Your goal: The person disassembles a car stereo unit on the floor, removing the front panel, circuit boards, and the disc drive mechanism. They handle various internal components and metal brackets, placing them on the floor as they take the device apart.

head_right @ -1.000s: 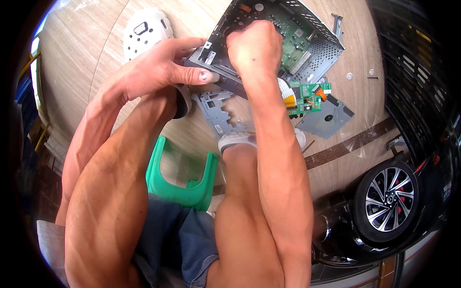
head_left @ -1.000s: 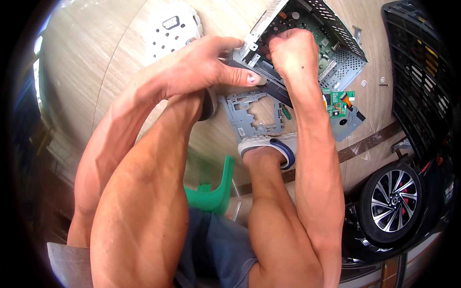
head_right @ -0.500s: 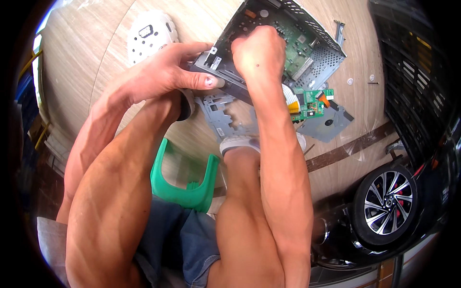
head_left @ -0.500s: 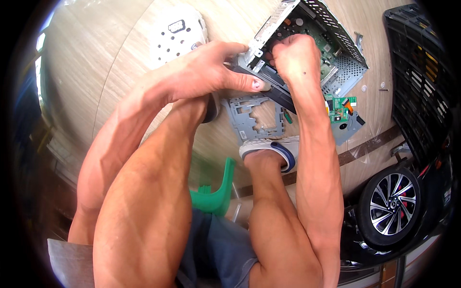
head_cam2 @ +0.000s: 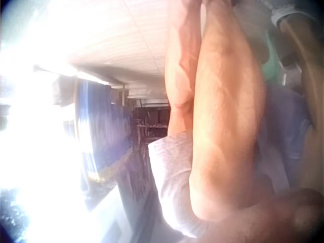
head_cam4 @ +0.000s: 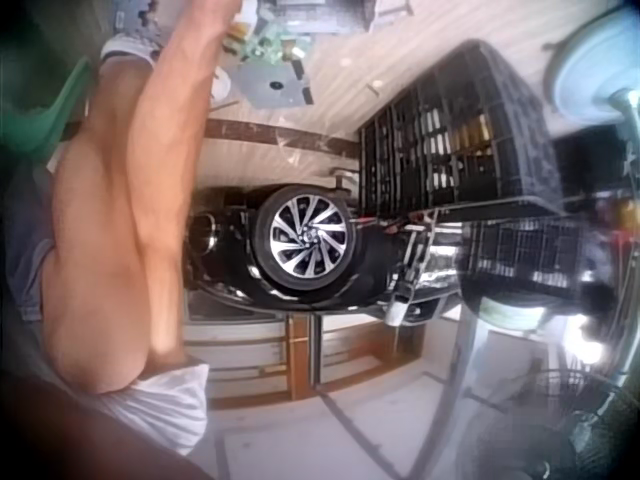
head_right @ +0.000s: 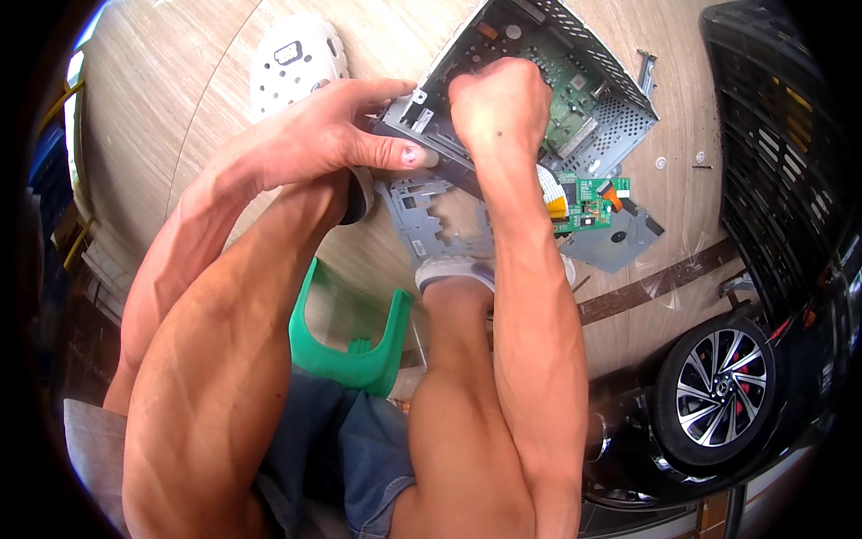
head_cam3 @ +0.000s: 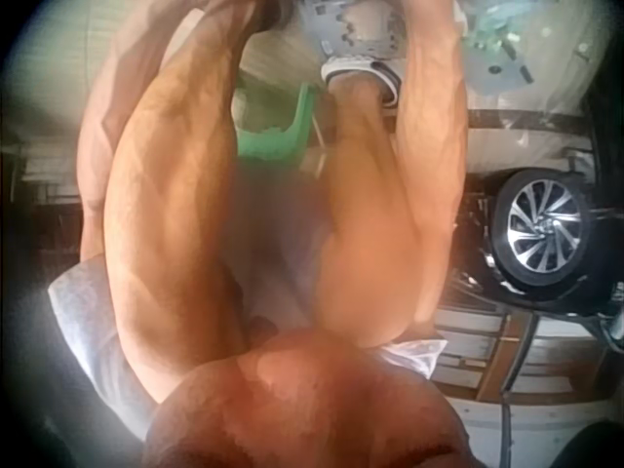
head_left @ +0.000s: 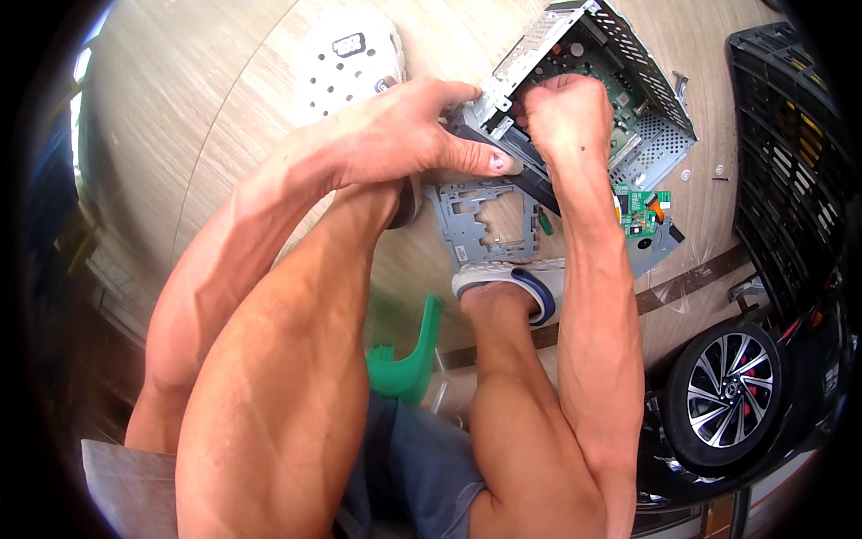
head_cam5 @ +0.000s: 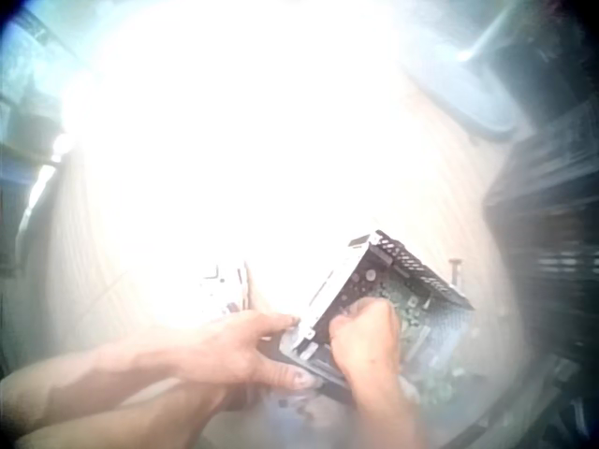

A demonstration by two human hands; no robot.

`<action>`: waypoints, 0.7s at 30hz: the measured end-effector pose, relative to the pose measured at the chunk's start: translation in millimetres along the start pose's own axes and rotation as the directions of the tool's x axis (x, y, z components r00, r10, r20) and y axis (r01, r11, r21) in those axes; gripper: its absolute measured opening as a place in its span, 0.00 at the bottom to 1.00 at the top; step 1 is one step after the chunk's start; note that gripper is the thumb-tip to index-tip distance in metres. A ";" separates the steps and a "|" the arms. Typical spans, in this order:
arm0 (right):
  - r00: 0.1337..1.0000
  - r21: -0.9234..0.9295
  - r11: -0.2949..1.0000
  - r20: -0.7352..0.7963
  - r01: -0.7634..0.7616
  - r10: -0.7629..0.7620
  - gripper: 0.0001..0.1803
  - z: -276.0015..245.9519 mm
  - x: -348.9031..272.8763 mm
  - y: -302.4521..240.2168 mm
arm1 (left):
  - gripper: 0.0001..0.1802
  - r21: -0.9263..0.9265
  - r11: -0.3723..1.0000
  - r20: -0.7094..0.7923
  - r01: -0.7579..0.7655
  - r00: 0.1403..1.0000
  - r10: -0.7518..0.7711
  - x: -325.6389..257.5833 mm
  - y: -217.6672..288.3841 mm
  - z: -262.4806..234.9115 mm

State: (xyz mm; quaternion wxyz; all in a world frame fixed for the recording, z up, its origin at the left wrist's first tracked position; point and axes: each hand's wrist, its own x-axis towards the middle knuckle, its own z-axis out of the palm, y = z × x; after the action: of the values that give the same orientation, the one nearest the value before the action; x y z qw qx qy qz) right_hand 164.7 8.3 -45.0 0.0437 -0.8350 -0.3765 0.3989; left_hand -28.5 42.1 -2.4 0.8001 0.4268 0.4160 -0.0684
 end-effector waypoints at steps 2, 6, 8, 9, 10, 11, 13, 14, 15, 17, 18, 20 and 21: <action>1.000 -0.018 1.000 -0.003 0.003 -0.003 0.13 -2.4 -0.6 -2.4 | 0.41 -0.002 1.000 0.002 -0.009 1.000 0.009 1.4 -0.8 -0.4; 1.000 -0.053 0.999 0.000 0.013 -0.013 0.13 -5.0 -2.3 -5.5 | 0.40 0.010 1.000 0.005 -0.007 1.000 0.007 2.0 -0.6 0.6; 1.000 -0.043 0.999 0.000 0.012 -0.012 0.13 -2.8 -3.3 -6.7 | 0.40 -0.001 1.000 0.009 0.002 1.000 -0.002 1.8 -1.9 0.6; 0.999 -0.063 0.997 -0.016 0.034 -0.035 0.12 -1.1 -4.0 -8.0 | 0.39 -0.004 1.000 0.008 0.008 1.000 -0.008 1.3 -2.6 0.2; 0.998 -0.084 0.995 -0.032 0.056 -0.059 0.12 -0.7 -3.8 -8.6 | 0.39 -0.008 1.000 0.006 0.012 1.000 -0.012 1.5 -2.0 -0.1; 0.998 -0.083 0.995 -0.031 0.053 -0.055 0.12 -0.6 -3.4 -7.1 | 0.39 -0.008 1.000 0.008 0.014 1.000 -0.014 2.4 -1.4 -0.3; 0.999 -0.036 0.998 -0.014 0.047 -0.047 0.12 -3.5 -4.2 -5.4 | 0.38 0.015 1.000 0.013 0.021 1.000 -0.021 1.5 2.2 0.1; 0.998 -0.034 0.998 -0.019 0.051 -0.052 0.12 -6.1 -4.2 -5.8 | 0.38 0.019 1.000 0.010 0.016 1.000 -0.016 0.1 4.2 0.6; 0.998 -0.028 0.998 -0.005 0.062 -0.062 0.12 -8.4 -3.5 -6.1 | 0.37 0.022 1.000 0.006 0.012 1.000 -0.012 -1.1 5.6 0.9; 0.998 -0.024 0.998 0.018 0.059 -0.059 0.12 -6.6 -3.1 -4.9 | 0.37 0.019 1.000 0.012 0.019 1.000 -0.019 2.3 1.8 1.1; 0.997 -0.050 0.996 -0.011 0.075 -0.076 0.12 -4.6 -5.1 -6.5 | 0.36 0.014 1.000 0.012 0.012 1.000 -0.012 3.2 0.3 1.1; 0.994 -0.076 0.992 -0.037 0.102 -0.105 0.12 -2.9 -6.2 -6.2 | 0.36 0.011 1.000 0.017 0.008 1.000 -0.008 5.0 -1.9 1.7; 0.994 -0.075 0.992 -0.036 0.099 -0.102 0.12 -2.7 -4.2 -4.2 | 0.36 0.028 0.999 0.002 0.020 1.000 -0.020 6.2 -2.6 2.0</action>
State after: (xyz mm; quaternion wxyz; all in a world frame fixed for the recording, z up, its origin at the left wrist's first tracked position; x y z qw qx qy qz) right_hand 162.4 9.1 -38.9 0.0406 -0.8239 -0.4316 0.3652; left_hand -24.5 40.5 -7.9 0.7939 0.4336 0.4182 -0.0828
